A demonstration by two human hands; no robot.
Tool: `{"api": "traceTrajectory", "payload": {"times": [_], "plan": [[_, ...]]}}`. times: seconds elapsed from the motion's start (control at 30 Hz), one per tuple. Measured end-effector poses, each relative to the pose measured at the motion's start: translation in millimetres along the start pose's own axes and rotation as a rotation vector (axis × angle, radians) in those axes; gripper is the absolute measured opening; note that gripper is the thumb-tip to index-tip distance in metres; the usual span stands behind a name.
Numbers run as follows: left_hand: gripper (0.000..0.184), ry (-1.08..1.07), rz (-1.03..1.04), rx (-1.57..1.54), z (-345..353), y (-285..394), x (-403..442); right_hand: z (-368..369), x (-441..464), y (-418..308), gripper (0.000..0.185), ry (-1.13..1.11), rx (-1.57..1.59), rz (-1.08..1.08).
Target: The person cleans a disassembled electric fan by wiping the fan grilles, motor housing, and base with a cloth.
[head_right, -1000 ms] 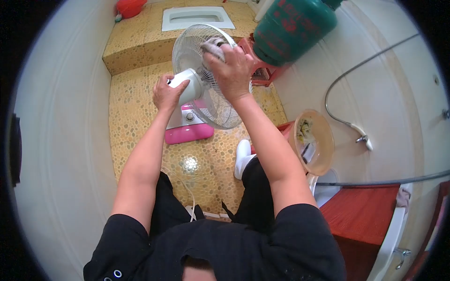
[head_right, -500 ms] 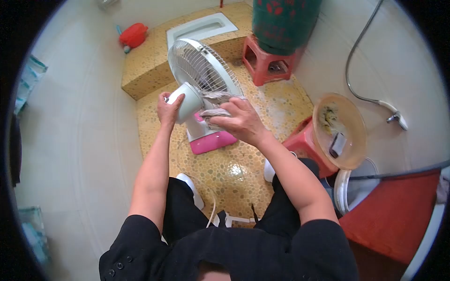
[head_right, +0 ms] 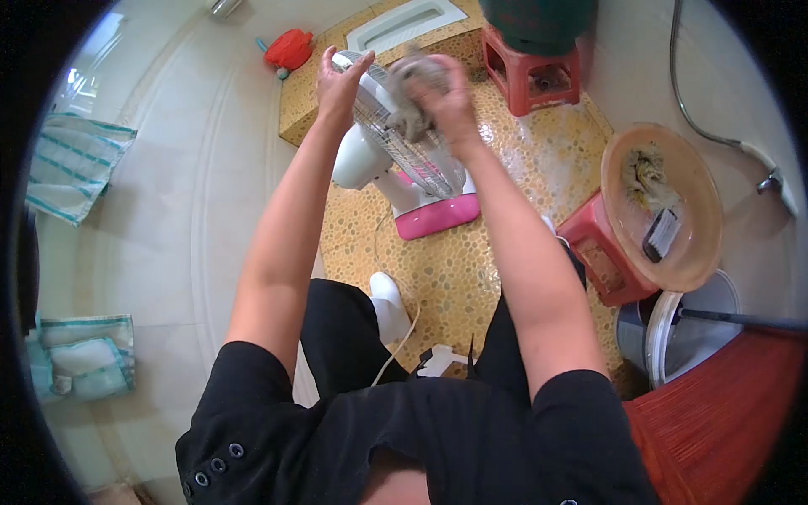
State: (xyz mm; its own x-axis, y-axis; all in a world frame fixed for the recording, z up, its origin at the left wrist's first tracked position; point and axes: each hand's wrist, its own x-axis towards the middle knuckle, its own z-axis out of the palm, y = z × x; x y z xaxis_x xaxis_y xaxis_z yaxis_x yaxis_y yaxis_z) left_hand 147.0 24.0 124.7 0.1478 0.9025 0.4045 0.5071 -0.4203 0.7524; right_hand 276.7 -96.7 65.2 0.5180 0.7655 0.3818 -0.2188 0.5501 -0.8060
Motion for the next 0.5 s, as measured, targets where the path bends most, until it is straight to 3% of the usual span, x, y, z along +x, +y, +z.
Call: {"api": "traceTrajectory", "payload": {"times": [0.03, 0.13, 0.17, 0.27, 0.3, 0.43, 0.5], "plan": [[0.088, 0.005, -0.013, 0.102, 6, 8, 0, 9, -7, 11, 0.056, -0.082, -0.142, -0.031], [0.086, 0.015, -0.049, 0.307, 17, 9, -1, 19, -28, 4, 0.057, 0.024, -0.479, -0.201], [0.092, 0.0, -0.109, 0.272, 20, 14, -4, 13, -34, 7, 0.054, 0.042, -0.517, -0.301], [0.102, 0.133, -0.322, 0.184, 32, 20, -11, -13, -64, 18, 0.05, 0.114, -0.525, -0.285], [0.108, 0.158, -0.4, 0.137, 33, 23, -13, -23, -77, 34, 0.049, 0.155, -0.451, -0.226], [0.098, 0.043, -0.34, -0.23, 28, -1, 2, -61, -136, 84, 0.049, 0.271, -0.114, 0.113], [0.093, 0.051, -0.318, -0.137, 32, -3, -1, -75, -144, 88, 0.045, 0.231, -0.059, 0.271]]}}
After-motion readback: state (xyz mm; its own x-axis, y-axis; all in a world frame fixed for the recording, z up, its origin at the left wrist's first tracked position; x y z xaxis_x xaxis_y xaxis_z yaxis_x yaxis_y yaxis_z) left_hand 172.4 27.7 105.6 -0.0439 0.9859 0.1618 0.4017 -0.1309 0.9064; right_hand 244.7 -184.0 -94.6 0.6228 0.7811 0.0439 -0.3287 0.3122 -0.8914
